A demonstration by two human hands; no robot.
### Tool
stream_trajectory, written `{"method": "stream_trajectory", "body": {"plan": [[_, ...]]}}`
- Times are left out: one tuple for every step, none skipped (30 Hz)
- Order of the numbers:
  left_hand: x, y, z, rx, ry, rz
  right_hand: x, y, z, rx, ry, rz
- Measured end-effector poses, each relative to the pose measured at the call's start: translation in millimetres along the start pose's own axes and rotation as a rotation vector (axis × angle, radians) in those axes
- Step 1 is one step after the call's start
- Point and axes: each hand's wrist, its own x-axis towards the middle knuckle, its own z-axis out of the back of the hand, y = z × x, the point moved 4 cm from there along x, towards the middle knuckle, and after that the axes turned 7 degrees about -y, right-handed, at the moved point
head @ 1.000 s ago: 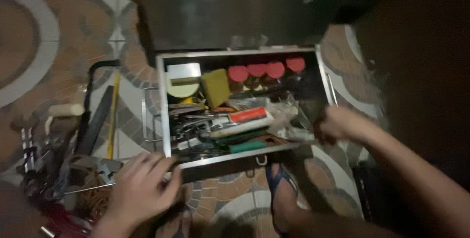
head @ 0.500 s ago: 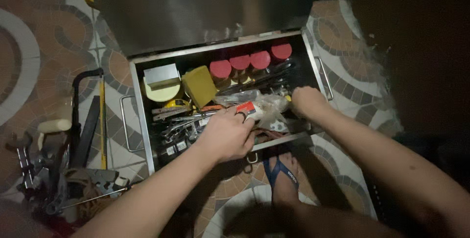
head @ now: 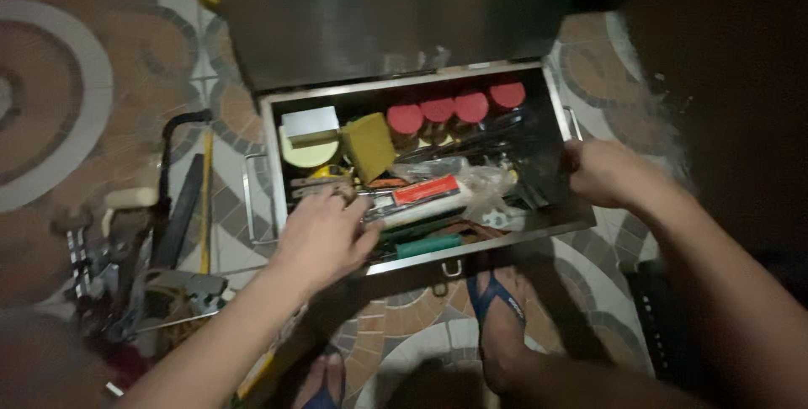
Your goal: The person sits on the floor in front of an open metal toolbox and rearranges its contents, moving wrenches, pliers, tape rolls and other hand tools between the box and the floor, sweeping dust off the inside of the lid with a brush, coiling a rope, and placing items back into the box.
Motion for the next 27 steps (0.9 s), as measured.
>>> {"method": "stream_trajectory", "body": {"plan": [[-10.7,5.8,8.7,-0.007,-0.075,0.003,-8.3,5.7,6.9,0.005,0.048,-0.018],[-22.3,11.8,15.4,-0.024,-0.122,0.040,-16.8,17.7,14.1,-0.071,0.033,0.076],[-36.2,17.4,21.8,-0.038,-0.167,0.081,-26.4,31.2,19.0,-0.147,0.020,0.174],[-49.1,23.1,27.1,-0.051,-0.212,0.122,-36.0,45.6,22.4,-0.223,0.007,0.273],[-63.1,30.2,30.5,-0.097,-0.235,0.203,-44.5,60.9,23.9,-0.251,-0.003,0.339],[-78.0,36.4,33.1,-0.142,-0.260,0.283,-53.1,76.5,24.1,-0.278,-0.013,0.406],[-93.6,43.3,35.6,-0.185,-0.287,0.368,-60.6,93.9,23.5,-0.307,-0.024,0.479],[-106.3,48.5,38.2,-0.205,-0.331,0.386,-67.0,108.6,18.6,-0.376,0.039,0.460],[-119.9,55.3,41.7,-0.217,-0.379,0.411,-72.7,128.4,11.9,-0.448,0.099,0.452],[-134.9,61.6,45.3,-0.228,-0.428,0.435,-79.3,146.9,4.4,-0.522,0.157,0.443],[-151.5,66.1,47.4,-0.254,-0.475,0.485,-87.2,166.8,-1.3,-0.493,0.125,0.529],[-168.0,69.0,48.0,-0.279,-0.524,0.533,-96.0,184.2,-7.2,-0.463,0.095,0.616],[-183.1,72.5,47.8,-0.314,-0.575,0.571,-105.2,199.0,-12.1,-0.433,0.064,0.688],[-199.5,76.5,47.3,-0.291,-0.580,0.607,-114.4,217.1,-22.2,-0.464,0.107,0.783],[-213.8,78.8,44.4,-0.278,-0.583,0.639,-124.4,233.2,-32.7,-0.500,0.153,0.866],[-228.0,82.1,40.9,-0.265,-0.587,0.672,-135.0,246.3,-41.6,-0.537,0.200,0.948],[-241.2,86.1,33.5,-0.291,-0.559,0.735,-149.3,263.2,-47.9,-0.470,0.114,1.072],[-253.5,90.6,24.9,-0.318,-0.530,0.797,-164.3,283.8,-55.1,-0.398,0.026,1.193],[-265.8,94.5,15.3,-0.349,-0.496,0.860,-176.8,299.4,-56.0,-0.319,-0.058,1.306],[-276.3,98.9,6.5,-0.341,-0.486,0.903,-183.0,308.2,-61.3,-0.334,0.034,1.253],[-286.0,103.3,-2.9,-0.335,-0.472,0.943,-194.4,317.6,-72.1,-0.348,0.126,1.194],[-295.7,107.0,-11.9,-0.329,-0.458,0.984,-205.1,328.0,-83.8,-0.362,0.216,1.131],[-304.8,110.8,-20.7,-0.340,-0.440,1.023,-214.1,340.2,-91.6,-0.335,0.241,1.138],[-313.7,114.5,-28.6,-0.352,-0.421,1.062,-222.4,349.8,-100.5,-0.307,0.266,1.145],[-322.5,116.9,-36.1,-0.364,-0.400,1.103,-228.8,354.5,-109.0,-0.280,0.295,1.151],[-329.4,118.6,-42.2,-0.375,-0.406,1.131,-234.1,360.9,-116.1,-0.215,0.236,1.203],[-334.9,120.4,-47.2,-0.383,-0.414,1.159,-237.4,370.3,-125.2,-0.147,0.175,1.254]]}}
